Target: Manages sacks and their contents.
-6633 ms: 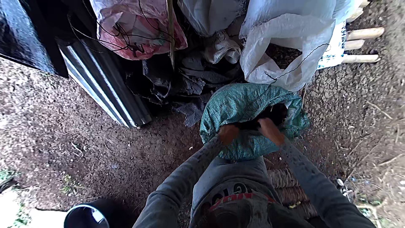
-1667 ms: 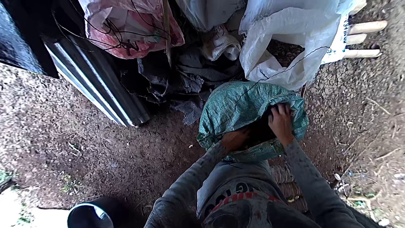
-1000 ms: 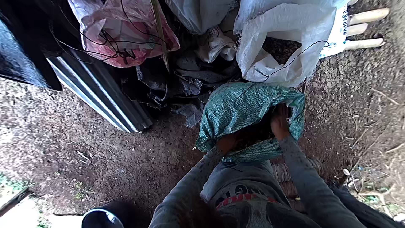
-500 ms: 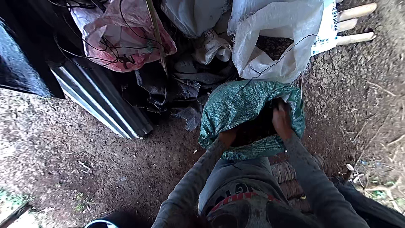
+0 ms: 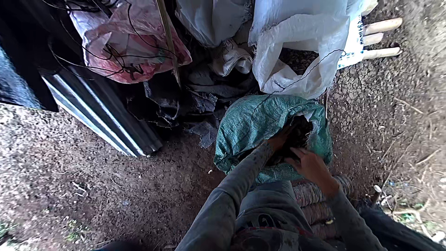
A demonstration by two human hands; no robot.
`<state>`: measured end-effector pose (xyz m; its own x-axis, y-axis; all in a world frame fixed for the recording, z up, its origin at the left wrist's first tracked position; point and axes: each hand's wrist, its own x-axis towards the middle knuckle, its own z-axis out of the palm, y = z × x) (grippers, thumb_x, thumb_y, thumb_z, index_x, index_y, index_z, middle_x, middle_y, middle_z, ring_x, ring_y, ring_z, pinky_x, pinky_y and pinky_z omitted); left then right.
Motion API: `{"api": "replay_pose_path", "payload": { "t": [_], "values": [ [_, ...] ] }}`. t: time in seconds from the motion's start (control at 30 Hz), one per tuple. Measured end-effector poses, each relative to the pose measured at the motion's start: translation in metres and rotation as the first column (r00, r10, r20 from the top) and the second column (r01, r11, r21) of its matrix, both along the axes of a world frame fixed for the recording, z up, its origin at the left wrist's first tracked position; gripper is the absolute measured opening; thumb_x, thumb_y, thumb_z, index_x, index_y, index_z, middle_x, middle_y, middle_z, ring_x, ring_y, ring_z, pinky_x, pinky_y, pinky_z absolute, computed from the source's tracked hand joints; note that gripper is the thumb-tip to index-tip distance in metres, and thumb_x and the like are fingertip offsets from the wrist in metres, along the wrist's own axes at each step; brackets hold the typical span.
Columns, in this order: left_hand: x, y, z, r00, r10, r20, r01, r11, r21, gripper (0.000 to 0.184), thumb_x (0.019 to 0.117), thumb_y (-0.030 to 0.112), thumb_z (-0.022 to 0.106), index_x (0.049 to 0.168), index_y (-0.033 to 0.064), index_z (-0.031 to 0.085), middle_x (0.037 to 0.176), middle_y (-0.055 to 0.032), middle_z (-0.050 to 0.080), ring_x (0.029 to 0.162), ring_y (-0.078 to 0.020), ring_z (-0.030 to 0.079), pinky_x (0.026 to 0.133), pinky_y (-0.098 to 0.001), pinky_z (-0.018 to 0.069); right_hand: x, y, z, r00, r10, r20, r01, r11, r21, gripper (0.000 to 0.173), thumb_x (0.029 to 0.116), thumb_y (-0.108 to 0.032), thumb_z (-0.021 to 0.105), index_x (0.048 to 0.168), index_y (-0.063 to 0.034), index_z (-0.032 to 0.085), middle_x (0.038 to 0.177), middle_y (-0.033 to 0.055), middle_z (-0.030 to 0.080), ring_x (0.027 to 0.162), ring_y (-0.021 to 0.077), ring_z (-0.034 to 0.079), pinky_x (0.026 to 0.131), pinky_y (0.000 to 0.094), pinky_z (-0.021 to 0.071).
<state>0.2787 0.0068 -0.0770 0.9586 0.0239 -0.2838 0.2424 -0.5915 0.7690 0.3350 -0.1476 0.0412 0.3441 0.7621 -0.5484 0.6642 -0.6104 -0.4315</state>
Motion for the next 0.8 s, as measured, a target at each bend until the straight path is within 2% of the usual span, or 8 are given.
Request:
{"api": "replay_pose_path", "payload": {
  "t": [0.13, 0.23, 0.3, 0.47, 0.57, 0.63, 0.73, 0.8],
  "values": [
    [0.023, -0.018, 0.014, 0.981, 0.092, -0.173, -0.101, 0.994, -0.042, 0.069, 0.1004, 0.0, 0.058, 0.162, 0.0019, 0.026, 0.166, -0.0217, 0.03, 0.15, -0.0394, 0.036, 0.121, -0.0526, 0.0325, 0.007, -0.007, 0.013, 0.983, 0.172, -0.063, -0.172, 0.985, -0.001, 0.081, 0.0908, -0.062, 0.066, 0.141, 0.0008, 0.059, 0.143, 0.0208, 0.059, 0.134, 0.0395, 0.055, 0.117, 0.0572, 0.0348],
    [0.015, -0.017, 0.036, 0.999, 0.02, -0.039, -0.012, 0.98, 0.2, 0.07, 0.0952, 0.002, 0.064, 0.158, -0.0021, 0.033, 0.161, -0.0233, 0.038, 0.146, -0.0367, 0.042, 0.117, -0.0469, 0.0397, 0.028, -0.004, 0.001, 0.96, 0.193, 0.201, -0.23, 0.956, 0.182, 0.032, 0.1018, -0.019, 0.06, 0.12, 0.0053, 0.071, 0.13, 0.0216, 0.068, 0.127, 0.0395, 0.062, 0.11, 0.0598, 0.0432],
    [0.008, -0.017, 0.033, 0.988, -0.09, 0.123, 0.046, 0.945, 0.324, 0.066, 0.0953, 0.007, 0.063, 0.156, -0.0035, 0.038, 0.162, -0.0216, 0.037, 0.152, -0.0336, 0.035, 0.124, -0.0461, 0.0293, 0.044, 0.002, -0.01, 0.915, 0.25, 0.315, -0.278, 0.959, 0.047, 0.027, 0.0971, 0.008, 0.053, 0.117, 0.0081, 0.07, 0.131, 0.0253, 0.065, 0.136, 0.0413, 0.053, 0.116, 0.0628, 0.0321],
    [0.023, -0.013, -0.008, 0.94, -0.321, 0.119, 0.282, 0.923, 0.262, 0.066, 0.1078, 0.035, 0.049, 0.161, 0.0028, 0.029, 0.171, -0.0123, 0.021, 0.16, -0.0236, 0.013, 0.13, -0.0456, 0.0086, 0.082, 0.012, 0.006, 0.872, 0.458, 0.17, -0.421, 0.881, -0.216, 0.022, 0.0947, 0.013, 0.052, 0.091, 0.0093, 0.073, 0.1, 0.0227, 0.072, 0.109, 0.0402, 0.065, 0.115, 0.059, 0.0302],
    [0.04, -0.022, -0.012, 0.957, -0.284, 0.056, 0.269, 0.943, 0.195, 0.066, 0.1093, 0.038, 0.043, 0.164, 0.0065, 0.025, 0.172, -0.0086, 0.018, 0.16, -0.0226, 0.009, 0.129, -0.0485, 0.0056, 0.102, 0.007, 0.006, 0.897, 0.432, 0.096, -0.424, 0.901, -0.096, 0.02, 0.0924, 0.014, 0.055, 0.091, 0.0084, 0.074, 0.097, 0.0226, 0.072, 0.102, 0.0392, 0.068, 0.112, 0.0548, 0.037],
    [0.04, -0.034, -0.004, 0.983, -0.175, 0.061, 0.165, 0.976, 0.143, 0.061, 0.1087, 0.033, 0.045, 0.161, 0.0048, 0.032, 0.17, -0.0093, 0.026, 0.159, -0.0253, 0.018, 0.127, -0.0531, 0.0145, 0.116, 0.02, 0.016, 0.92, 0.391, -0.005, -0.39, 0.918, 0.073, 0.023, 0.0925, 0.013, 0.055, 0.096, 0.0046, 0.076, 0.098, 0.0214, 0.073, 0.103, 0.0388, 0.069, 0.107, 0.0537, 0.0437],
    [0.023, -0.036, 0.011, 0.986, -0.073, 0.148, 0.053, 0.989, 0.137, 0.055, 0.1031, 0.023, 0.056, 0.152, -0.0006, 0.046, 0.162, -0.0144, 0.041, 0.154, -0.0307, 0.031, 0.125, -0.0578, 0.0214, 0.161, 0.059, 0.029, 0.975, 0.221, -0.018, -0.188, 0.867, 0.462, 0.019, 0.0934, 0.002, 0.062, 0.098, -0.0046, 0.079, 0.105, 0.0115, 0.076, 0.102, 0.0286, 0.073, 0.093, 0.0492, 0.0581],
    [0.004, -0.025, 0.01, 0.983, -0.076, 0.168, 0.056, 0.991, 0.119, 0.057, 0.1044, 0.027, 0.056, 0.155, 0.0041, 0.044, 0.164, -0.0126, 0.039, 0.155, -0.0294, 0.031, 0.125, -0.0541, 0.0241, 0.213, 0.099, 0.016, 0.996, 0.086, -0.008, -0.067, 0.833, 0.549, 0.018, 0.0958, 0.001, 0.061, 0.103, -0.0014, 0.077, 0.11, 0.0145, 0.074, 0.1, 0.0291, 0.073, 0.09, 0.0495, 0.0588]
  ]
}}
